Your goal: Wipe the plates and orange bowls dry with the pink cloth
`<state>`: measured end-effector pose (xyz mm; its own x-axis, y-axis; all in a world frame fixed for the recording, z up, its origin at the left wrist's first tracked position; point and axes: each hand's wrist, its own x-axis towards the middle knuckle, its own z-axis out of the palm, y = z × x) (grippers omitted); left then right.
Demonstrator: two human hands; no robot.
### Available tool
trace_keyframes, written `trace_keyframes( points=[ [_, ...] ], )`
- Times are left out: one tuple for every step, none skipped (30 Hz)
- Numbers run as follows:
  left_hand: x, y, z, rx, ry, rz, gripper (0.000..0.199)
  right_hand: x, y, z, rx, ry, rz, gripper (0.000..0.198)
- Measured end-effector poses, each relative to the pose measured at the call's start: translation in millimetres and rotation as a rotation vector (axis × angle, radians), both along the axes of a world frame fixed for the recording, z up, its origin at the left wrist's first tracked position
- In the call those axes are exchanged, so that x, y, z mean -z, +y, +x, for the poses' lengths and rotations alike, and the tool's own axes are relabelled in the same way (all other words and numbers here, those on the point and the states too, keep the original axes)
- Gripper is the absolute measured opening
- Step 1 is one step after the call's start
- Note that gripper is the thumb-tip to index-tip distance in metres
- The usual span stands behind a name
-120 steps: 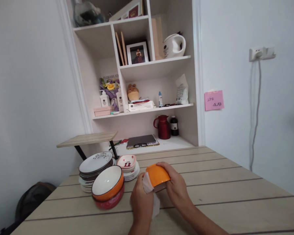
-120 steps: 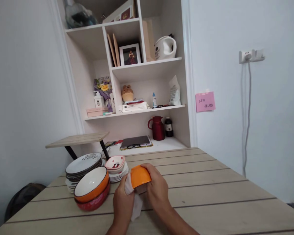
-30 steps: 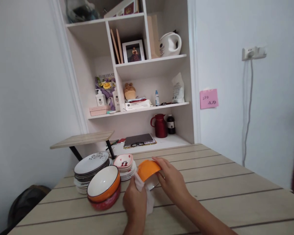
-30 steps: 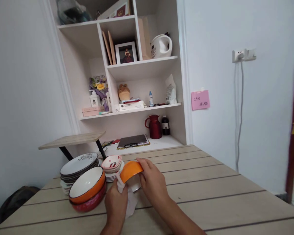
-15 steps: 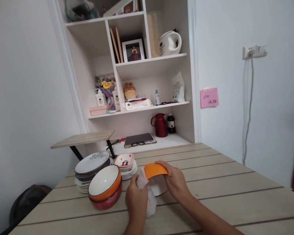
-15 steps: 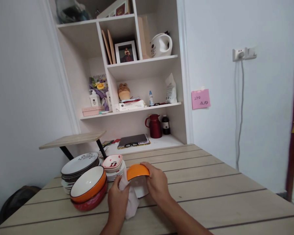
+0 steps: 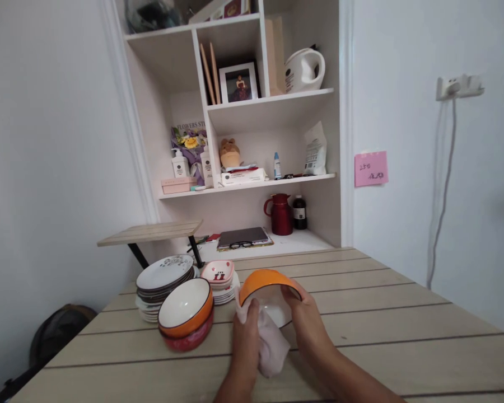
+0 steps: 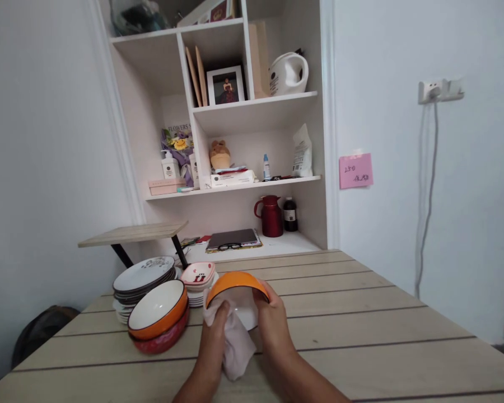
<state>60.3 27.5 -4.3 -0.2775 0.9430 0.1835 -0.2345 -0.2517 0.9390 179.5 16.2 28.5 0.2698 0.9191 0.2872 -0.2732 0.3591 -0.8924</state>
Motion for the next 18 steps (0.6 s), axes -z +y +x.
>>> trace_keyframes(
  points=[
    [-0.6, -2, 1, 0.076, -0.037, 0.023, 0.049, 0, -1, -2, -0.014, 0.072, -0.047, 0.033],
    [-1.2, -3, 2, 0.139, -0.059, 0.036, 0.051, 1, -1, -4, -0.031, 0.136, -0.093, 0.033],
    [-1.6, -5, 3, 0.176, -0.062, 0.033, 0.052, 1, -2, -6, -0.048, 0.184, -0.134, 0.034],
    [-1.9, -6, 4, 0.17, -0.069, 0.015, 0.053, 1, -2, -7, -0.066, 0.208, -0.164, 0.035],
    [-2.1, -6, 5, 0.147, -0.065, -0.003, 0.053, 1, -3, -7, -0.082, 0.21, -0.182, 0.036],
    [-2.2, -7, 5, 0.115, -0.047, -0.013, 0.051, 0, -3, -7, -0.096, 0.196, -0.188, 0.037],
    [-2.0, -6, 4, 0.081, -0.016, -0.015, 0.047, -1, -3, -6, -0.108, 0.169, -0.186, 0.037],
    [-1.6, -6, 4, 0.044, 0.026, -0.01, 0.044, -1, -3, -5, -0.117, 0.129, -0.175, 0.038],
    [-1.0, -5, 2, 0.002, 0.085, -0.008, 0.041, -1, -2, -3, -0.126, 0.077, -0.158, 0.039],
    [-0.1, -4, 0, -0.045, 0.155, -0.019, 0.039, -1, -1, -2, -0.127, 0.019, -0.137, 0.04],
    [0.8, -3, -2, -0.092, 0.228, -0.04, 0.038, -1, 0, 0, -0.115, -0.046, -0.11, 0.04],
    [1.7, -1, -5, -0.138, 0.296, -0.067, 0.036, -1, 3, 2, -0.087, -0.118, -0.072, 0.041],
    [2.4, 0, -7, -0.178, 0.355, -0.091, 0.034, 0, 5, 5, -0.042, -0.192, -0.028, 0.042],
    [2.8, 0, -9, -0.209, 0.396, -0.108, 0.031, 0, 7, 7, 0.013, -0.265, 0.019, 0.045],
    [2.7, 0, -11, -0.234, 0.439, -0.118, 0.029, 0, 10, 10, 0.067, -0.334, 0.064, 0.048],
    [2.2, -1, -12, -0.251, 0.5, -0.12, 0.027, 0, 12, 13, 0.113, -0.399, 0.099, 0.052],
    [1.3, -2, -13, -0.268, 0.591, -0.123, 0.027, 0, 13, 16, 0.146, -0.464, 0.124, 0.056],
    [0.1, -5, -13, -0.279, 0.703, -0.126, 0.029, -1, 14, 19, 0.164, -0.53, 0.145, 0.058]
  ],
)
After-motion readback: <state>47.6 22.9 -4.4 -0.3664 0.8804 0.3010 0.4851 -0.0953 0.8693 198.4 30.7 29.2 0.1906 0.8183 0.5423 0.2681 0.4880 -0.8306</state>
